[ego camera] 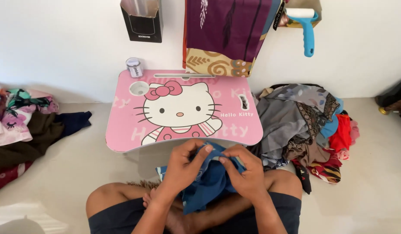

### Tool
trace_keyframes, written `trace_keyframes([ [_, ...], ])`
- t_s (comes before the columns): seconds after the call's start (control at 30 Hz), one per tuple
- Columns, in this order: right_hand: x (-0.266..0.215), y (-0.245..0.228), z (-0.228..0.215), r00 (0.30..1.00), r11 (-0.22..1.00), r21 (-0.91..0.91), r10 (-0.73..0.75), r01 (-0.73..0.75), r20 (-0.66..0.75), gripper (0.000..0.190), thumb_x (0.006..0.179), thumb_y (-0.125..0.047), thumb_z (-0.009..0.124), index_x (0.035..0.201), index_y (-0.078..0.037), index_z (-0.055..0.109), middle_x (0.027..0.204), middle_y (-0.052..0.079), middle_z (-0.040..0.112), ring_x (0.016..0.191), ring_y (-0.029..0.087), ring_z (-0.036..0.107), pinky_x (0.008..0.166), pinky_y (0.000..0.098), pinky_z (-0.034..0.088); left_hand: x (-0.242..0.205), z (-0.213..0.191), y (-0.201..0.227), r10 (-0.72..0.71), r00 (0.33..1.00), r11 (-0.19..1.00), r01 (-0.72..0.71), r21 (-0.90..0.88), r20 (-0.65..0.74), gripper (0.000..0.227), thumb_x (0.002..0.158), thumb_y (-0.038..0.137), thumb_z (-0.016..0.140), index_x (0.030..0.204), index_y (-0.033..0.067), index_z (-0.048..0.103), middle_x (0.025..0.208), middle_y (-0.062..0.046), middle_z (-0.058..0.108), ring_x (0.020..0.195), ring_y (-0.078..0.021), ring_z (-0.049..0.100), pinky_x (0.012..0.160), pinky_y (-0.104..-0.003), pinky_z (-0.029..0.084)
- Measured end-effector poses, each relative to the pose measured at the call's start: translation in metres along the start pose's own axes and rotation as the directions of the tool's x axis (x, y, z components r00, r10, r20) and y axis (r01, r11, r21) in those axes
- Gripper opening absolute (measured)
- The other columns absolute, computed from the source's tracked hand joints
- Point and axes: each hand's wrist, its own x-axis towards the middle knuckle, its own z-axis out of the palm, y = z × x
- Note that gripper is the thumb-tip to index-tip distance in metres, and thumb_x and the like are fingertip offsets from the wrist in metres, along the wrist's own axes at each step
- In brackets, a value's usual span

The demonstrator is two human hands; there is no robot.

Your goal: Folding a blue patterned cloth and cleaning it with a lint roller on a small pink table.

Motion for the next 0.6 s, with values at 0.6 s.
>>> trace_keyframes([
  [0.6, 0.008, 0.042, -0.05, 0.937, 0.988, 0.103, -0.075, 0.116, -0.341, 0.01, 0.094, 0.003, 0.072, 0.091, 0.001, 0.062, 0.088, 0.016, 0.067, 0.071, 0.009, 0.045, 0.064, 0.0262, 0.04, 0.013, -0.046, -0.038, -0.084, 0.992, 0.996, 0.085, 0.007, -0.091, 0.019, 0.079, -0.007, 0.077, 0.094, 0.0051, 0.078, 0.068, -0.01, 0.071, 0.066, -0.0152, 0.062, 0.062, -0.031, 0.053],
])
